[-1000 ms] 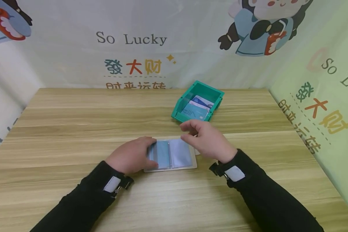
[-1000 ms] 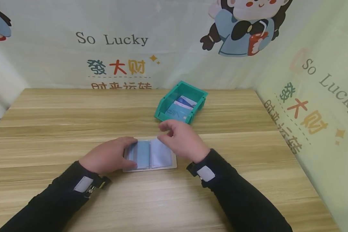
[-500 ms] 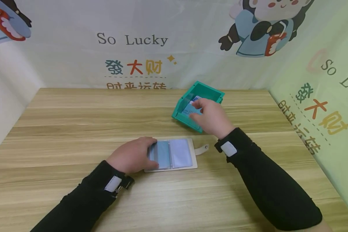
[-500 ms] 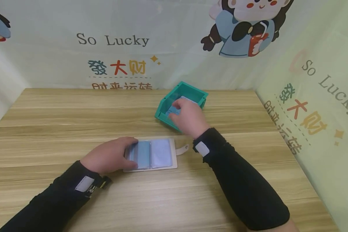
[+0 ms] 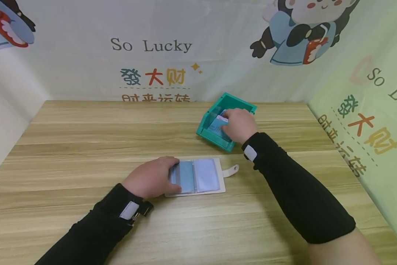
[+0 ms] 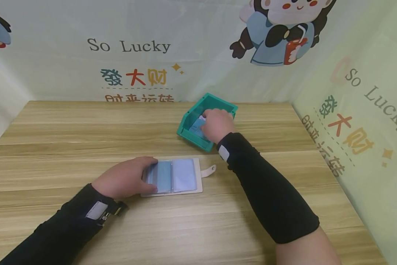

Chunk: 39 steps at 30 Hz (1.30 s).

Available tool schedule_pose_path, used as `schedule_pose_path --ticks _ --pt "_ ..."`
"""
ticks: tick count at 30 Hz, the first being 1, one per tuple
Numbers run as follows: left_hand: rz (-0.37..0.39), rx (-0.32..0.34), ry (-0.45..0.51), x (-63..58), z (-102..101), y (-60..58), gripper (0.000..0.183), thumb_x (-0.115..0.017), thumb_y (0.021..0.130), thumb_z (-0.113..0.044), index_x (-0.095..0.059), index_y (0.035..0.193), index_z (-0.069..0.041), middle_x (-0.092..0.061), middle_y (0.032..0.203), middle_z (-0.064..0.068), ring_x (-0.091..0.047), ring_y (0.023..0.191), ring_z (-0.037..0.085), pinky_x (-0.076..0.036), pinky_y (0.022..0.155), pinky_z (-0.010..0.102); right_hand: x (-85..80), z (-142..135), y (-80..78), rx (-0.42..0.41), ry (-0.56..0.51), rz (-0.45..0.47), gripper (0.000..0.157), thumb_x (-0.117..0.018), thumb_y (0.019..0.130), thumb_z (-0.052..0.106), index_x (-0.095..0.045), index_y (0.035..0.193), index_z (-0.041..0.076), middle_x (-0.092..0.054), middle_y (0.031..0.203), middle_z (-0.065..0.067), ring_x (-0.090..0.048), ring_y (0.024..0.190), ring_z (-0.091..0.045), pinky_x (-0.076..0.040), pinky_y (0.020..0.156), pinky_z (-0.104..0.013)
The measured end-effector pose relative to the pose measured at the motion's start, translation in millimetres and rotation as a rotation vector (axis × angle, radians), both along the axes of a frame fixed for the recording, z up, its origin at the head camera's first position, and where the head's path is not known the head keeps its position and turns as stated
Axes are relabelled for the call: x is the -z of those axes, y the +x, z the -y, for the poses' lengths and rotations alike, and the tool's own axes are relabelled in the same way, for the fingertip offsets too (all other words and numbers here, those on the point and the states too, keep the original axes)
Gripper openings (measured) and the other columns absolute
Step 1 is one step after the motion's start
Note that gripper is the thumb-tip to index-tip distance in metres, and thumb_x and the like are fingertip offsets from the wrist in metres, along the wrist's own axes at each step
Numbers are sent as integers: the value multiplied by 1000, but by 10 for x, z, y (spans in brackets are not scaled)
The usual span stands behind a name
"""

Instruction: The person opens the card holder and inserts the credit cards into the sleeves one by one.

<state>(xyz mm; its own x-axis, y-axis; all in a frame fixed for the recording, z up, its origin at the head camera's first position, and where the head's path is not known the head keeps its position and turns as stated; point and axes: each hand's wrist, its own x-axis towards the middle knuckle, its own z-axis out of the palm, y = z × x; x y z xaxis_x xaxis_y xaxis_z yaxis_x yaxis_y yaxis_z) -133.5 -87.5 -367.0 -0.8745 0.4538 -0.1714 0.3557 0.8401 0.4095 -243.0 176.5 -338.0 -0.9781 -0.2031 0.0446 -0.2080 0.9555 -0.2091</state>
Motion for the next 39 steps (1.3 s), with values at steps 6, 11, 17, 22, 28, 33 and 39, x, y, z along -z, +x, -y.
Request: schedule_pose_path --ticks 6,11,17,22,28,33,39 --pt "3 -4 5 3 -13 11 79 -78 69 -43 -49 133 -7 -56 114 5 -50 90 20 -48 82 40 87 30 -72 4 123 30 40 -66 85 30 -62 119 9 -63 112 -10 -51 95 -30 -37 79 -45" --pt "6 -8 7 8 -17 12 79 -79 69 -43 -49 133 -7 -56 114 5 -50 90 20 -48 83 40 122 93 -76 11 225 45 22 -64 85 29 -64 95 9 -59 86 -6 -46 79 -25 -35 75 -43" --pt "13 -10 2 13 -19 7 78 -78 70 -43 -49 133 -8 -56 113 4 -49 90 20 -47 82 40 132 144 -58 31 301 36 17 -56 90 23 -62 94 7 -59 87 -8 -47 80 -26 -39 77 -43" --pt "20 -14 8 18 -15 11 78 -78 70 -43 -48 133 -9 -55 112 3 -49 89 20 -48 81 39 125 170 -61 31 349 60 18 -49 94 20 -62 93 7 -58 87 -8 -48 81 -27 -40 79 -44" --pt "18 -13 15 26 -15 10 78 -79 69 -42 -49 133 -8 -56 112 3 -49 89 20 -48 81 39 114 192 -62 33 366 87 19 -49 95 19 -63 92 8 -58 85 -7 -49 79 -24 -40 77 -42" --pt "17 -14 16 32 -16 10 78 -79 69 -42 -49 133 -8 -55 111 3 -49 89 20 -48 81 39 115 193 -67 34 379 88 20 -48 95 19 -63 94 7 -59 87 -8 -50 80 -25 -40 77 -42" --pt "9 -11 13 38 -15 11 77 -79 69 -42 -49 132 -8 -56 111 3 -49 89 20 -48 82 38 132 184 -89 33 377 96 19 -47 95 18 -63 91 8 -59 88 -8 -49 82 -25 -40 79 -43"
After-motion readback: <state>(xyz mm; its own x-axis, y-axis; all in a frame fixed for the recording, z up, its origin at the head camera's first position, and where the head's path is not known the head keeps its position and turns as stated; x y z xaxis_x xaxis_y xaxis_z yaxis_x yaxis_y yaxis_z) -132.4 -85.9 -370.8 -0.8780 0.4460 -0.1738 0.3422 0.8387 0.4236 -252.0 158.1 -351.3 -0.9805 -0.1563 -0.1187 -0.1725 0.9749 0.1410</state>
